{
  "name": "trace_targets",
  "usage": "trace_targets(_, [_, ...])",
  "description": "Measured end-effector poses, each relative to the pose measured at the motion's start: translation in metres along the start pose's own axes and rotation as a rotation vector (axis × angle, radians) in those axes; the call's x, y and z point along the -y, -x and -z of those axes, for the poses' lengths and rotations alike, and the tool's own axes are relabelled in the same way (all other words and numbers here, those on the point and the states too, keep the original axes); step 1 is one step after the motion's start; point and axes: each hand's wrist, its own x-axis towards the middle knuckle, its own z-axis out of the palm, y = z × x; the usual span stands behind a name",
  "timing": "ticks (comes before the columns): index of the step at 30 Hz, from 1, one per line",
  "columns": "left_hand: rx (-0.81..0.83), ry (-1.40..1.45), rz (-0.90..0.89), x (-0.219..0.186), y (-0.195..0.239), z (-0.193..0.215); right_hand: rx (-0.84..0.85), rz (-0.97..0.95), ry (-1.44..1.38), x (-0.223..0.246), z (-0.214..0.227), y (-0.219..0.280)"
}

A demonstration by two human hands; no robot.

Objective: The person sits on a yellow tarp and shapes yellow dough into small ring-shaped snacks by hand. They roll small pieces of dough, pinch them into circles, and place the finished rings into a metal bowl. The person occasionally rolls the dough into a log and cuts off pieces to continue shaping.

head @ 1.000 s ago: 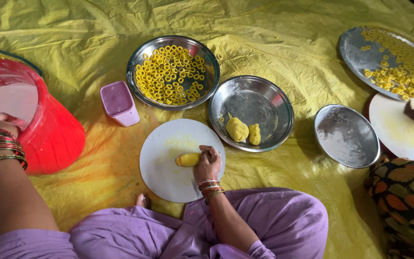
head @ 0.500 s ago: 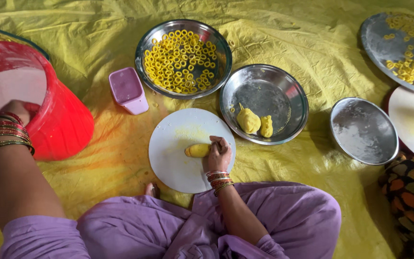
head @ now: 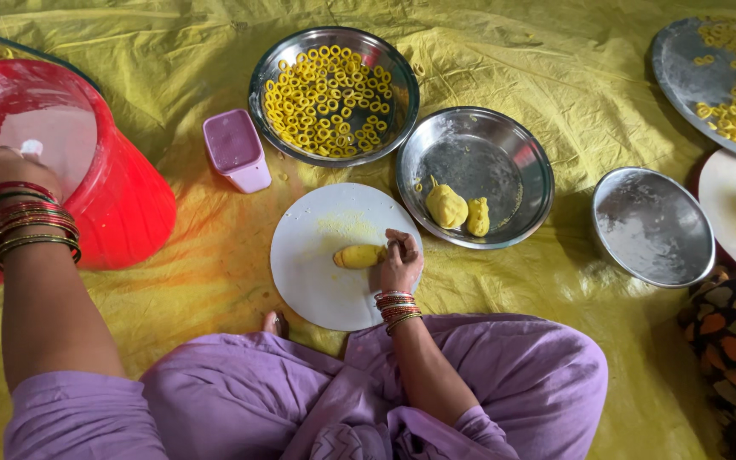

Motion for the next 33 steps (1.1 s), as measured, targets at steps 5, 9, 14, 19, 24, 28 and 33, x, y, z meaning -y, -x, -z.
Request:
trace_targets(5, [-0.065, -0.167, -0.025, -0.014, 0.019, 0.016, 0.027, 0.045, 0.018, 0.005, 0.0, 0.0])
trace_targets(9, [-0.028, -0.205, 0.004, -0.013, 0.017, 0.012, 0.032, 0.012, 0.015, 0.006, 0.0, 0.002])
trace_targets(14, [-0.15, -0.049, -0.232, 0.003, 0.004, -0.003, 0.051, 0.078, 0.05, 0.008, -0.001, 0.0])
trace_targets(19, [-0.298, -0.037, -0.111, -0.002, 0.017, 0.004, 0.021, 0.023, 0.174, 0.02, -0.002, 0.006])
trace_targets(24, [-0.512, 0.228, -0.048, -0.006, 0.039, 0.023, 0.032, 0.019, 0.101, 0.032, 0.0, 0.01])
trace_targets(28, [-0.713, 0.181, -0.194, 0.004, 0.039, 0.01, 0.039, 0.012, 0.085, 0.032, 0.001, 0.009])
trace_targets(33, [-0.505, 0.493, -0.253, 0.02, 0.005, -0.024, 0.063, 0.05, 0.094, 0.021, 0.008, 0.007])
